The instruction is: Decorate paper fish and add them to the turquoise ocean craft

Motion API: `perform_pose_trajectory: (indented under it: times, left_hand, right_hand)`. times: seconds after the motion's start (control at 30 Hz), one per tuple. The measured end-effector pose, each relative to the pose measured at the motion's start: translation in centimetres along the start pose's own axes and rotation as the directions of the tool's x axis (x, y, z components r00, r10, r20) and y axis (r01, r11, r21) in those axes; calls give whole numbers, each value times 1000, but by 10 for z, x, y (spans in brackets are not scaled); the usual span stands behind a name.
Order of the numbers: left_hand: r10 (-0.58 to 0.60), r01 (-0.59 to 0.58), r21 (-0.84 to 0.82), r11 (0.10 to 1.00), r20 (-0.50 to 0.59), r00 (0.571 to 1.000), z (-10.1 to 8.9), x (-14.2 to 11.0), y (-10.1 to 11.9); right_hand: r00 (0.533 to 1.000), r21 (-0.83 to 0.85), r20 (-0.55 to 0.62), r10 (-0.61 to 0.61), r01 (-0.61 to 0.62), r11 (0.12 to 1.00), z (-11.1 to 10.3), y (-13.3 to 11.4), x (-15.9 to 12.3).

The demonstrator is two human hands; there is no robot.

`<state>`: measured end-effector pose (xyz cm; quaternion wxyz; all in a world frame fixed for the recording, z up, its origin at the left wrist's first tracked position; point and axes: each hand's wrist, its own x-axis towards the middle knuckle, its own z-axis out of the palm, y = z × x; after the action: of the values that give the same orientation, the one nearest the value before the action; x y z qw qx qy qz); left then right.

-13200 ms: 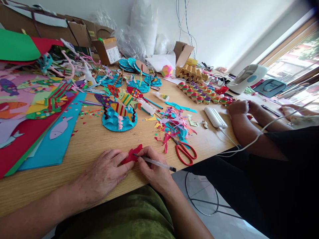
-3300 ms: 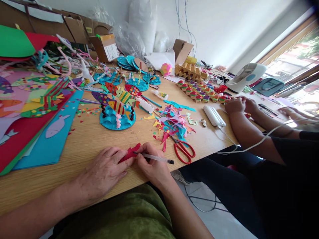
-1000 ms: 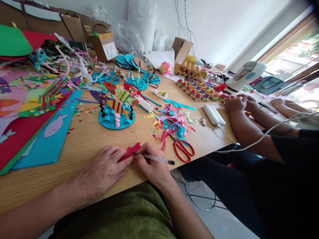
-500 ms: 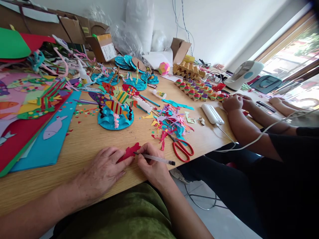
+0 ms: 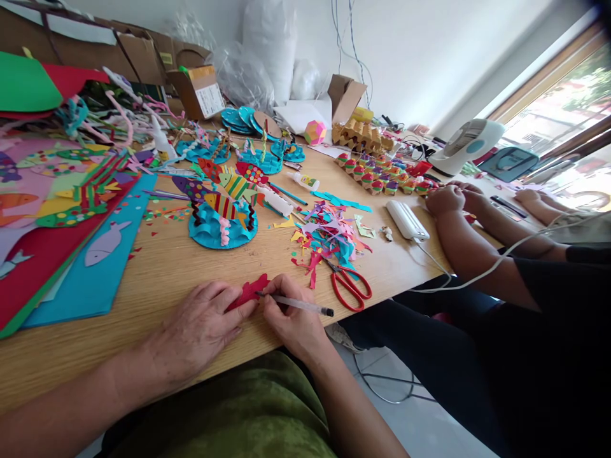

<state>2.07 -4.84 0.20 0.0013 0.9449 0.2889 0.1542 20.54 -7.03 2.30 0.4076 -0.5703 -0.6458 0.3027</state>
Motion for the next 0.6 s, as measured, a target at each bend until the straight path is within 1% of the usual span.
perform_pose_trajectory:
  times: [0.4, 0.47, 0.6]
  left_hand:
    - [-8, 8, 6, 1000, 34, 999, -5, 2, 2]
    - [-2, 2, 10, 1000, 28, 1000, -5, 2, 2]
    - [8, -8, 13, 1000, 13, 1000, -4, 2, 1]
  right_hand:
    - [1000, -9, -27, 15, -16, 1000, -1, -1, 0]
    - [999, 8, -32, 9, -9, 1000, -1, -1, 0]
    - [999, 89, -22, 41, -39, 995, 0, 0, 0]
